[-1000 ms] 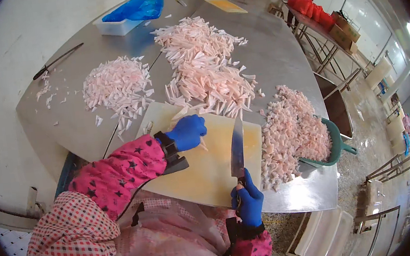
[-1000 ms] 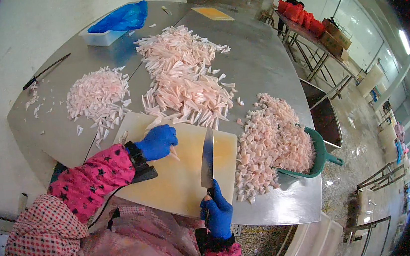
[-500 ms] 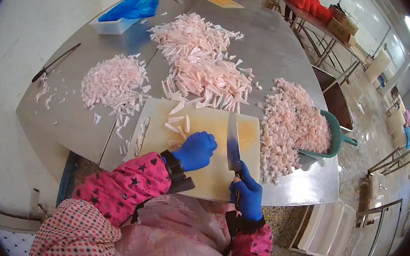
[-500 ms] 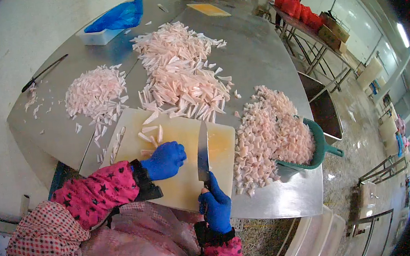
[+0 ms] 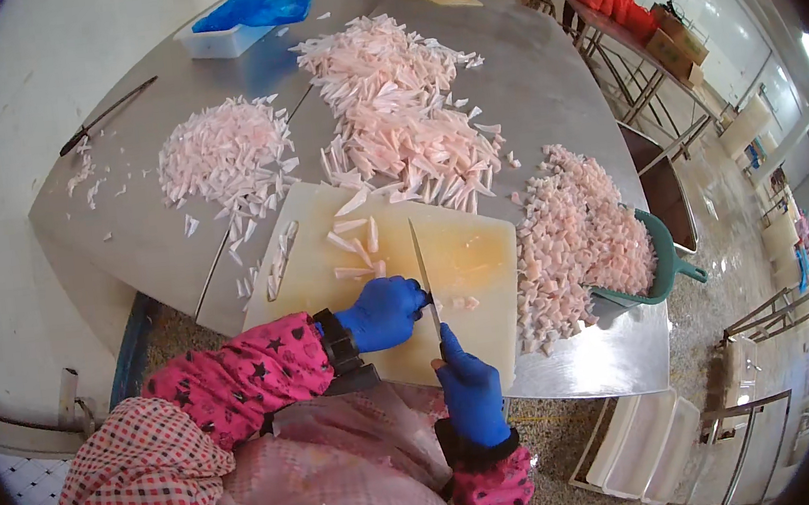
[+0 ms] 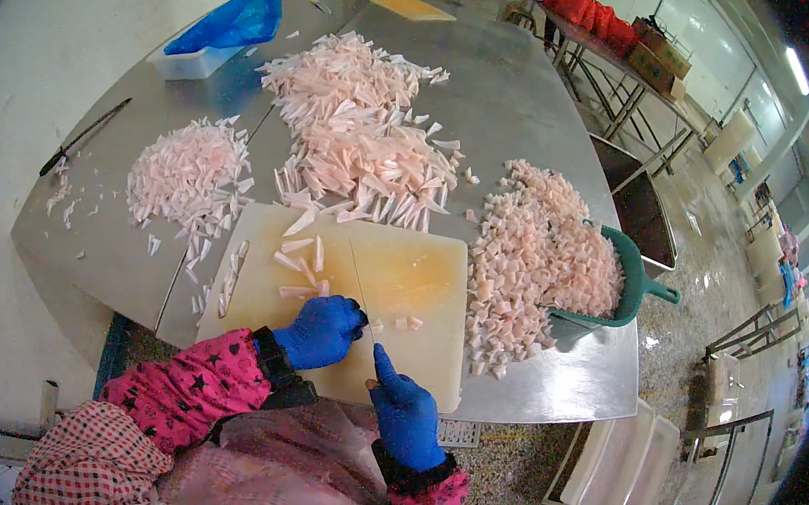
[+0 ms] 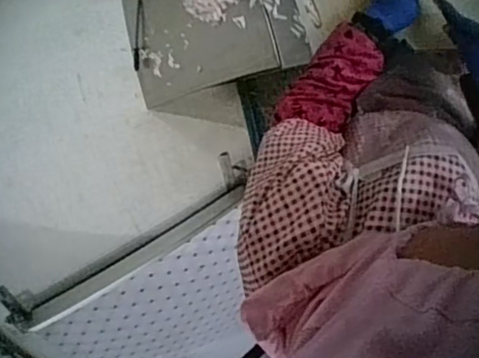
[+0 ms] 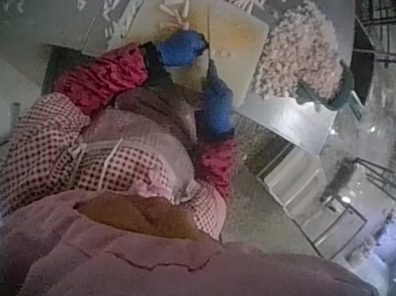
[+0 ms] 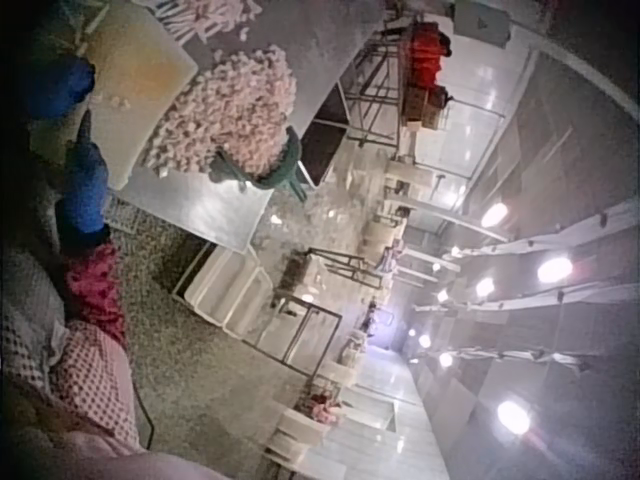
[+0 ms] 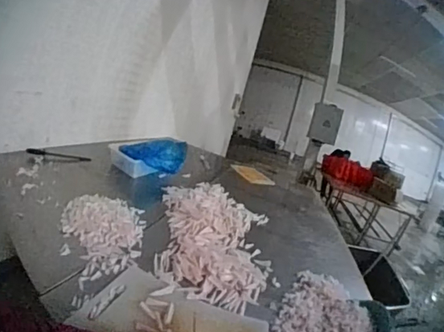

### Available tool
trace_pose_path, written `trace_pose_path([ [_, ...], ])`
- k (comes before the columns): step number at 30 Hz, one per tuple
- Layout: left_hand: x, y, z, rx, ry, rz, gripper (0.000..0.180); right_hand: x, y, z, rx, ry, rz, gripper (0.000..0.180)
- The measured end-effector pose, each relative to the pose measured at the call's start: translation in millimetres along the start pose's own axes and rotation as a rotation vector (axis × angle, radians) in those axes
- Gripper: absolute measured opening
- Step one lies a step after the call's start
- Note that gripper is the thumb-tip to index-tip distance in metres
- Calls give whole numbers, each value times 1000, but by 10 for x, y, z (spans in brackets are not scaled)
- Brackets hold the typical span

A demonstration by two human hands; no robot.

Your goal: Cutting pieces of raw meat on a white cutting board using a kitchen knife.

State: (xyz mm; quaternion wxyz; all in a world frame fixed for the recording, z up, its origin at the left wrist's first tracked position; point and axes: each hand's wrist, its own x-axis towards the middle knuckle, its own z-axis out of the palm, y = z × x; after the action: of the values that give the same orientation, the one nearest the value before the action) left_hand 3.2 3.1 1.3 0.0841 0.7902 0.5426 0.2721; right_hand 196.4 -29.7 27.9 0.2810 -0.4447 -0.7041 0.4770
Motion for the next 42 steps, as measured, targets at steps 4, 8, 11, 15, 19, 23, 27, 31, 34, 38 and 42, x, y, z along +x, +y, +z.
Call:
trace_pose_path([
  [4, -5, 14, -30, -42, -22, -30, 7, 4, -109, -34, -236, -31, -62, 44],
  [8, -21, 8, 2, -66, 24, -6, 6, 95, -112, -47, -343, -48, -136, 43],
  [11, -37, -8, 45, -53, 41, 42, 5, 226, -15, -2, -254, -20, -123, 44],
  [15, -60, 39, 3, -22, -29, -11, 5, 235, 90, 0, 89, 74, 91, 44],
  [19, -83, 58, -36, 17, -72, -103, 9, 2, -55, -1, -118, 4, -5, 46],
  [23, -84, 68, -42, 11, -97, -58, 8, -19, -47, 61, -229, -32, -110, 46],
  [27, -201, 76, -2, -46, -109, 33, 8, 65, -85, 76, -256, -52, -27, 46],
  [31, -283, 47, -220, -74, 106, 92, 10, 52, -43, 58, -67, -55, 82, 44],
  [34, -261, -146, -356, -5, 241, -207, 10, 52, -19, 76, 40, -41, 94, 44],
  [38, -98, -246, -404, 138, -29, -298, 10, 58, -34, 54, 127, -44, 115, 43],
  [42, -16, -220, -178, 130, -70, -96, 11, 32, -54, -57, 302, -2, 191, 43],
])
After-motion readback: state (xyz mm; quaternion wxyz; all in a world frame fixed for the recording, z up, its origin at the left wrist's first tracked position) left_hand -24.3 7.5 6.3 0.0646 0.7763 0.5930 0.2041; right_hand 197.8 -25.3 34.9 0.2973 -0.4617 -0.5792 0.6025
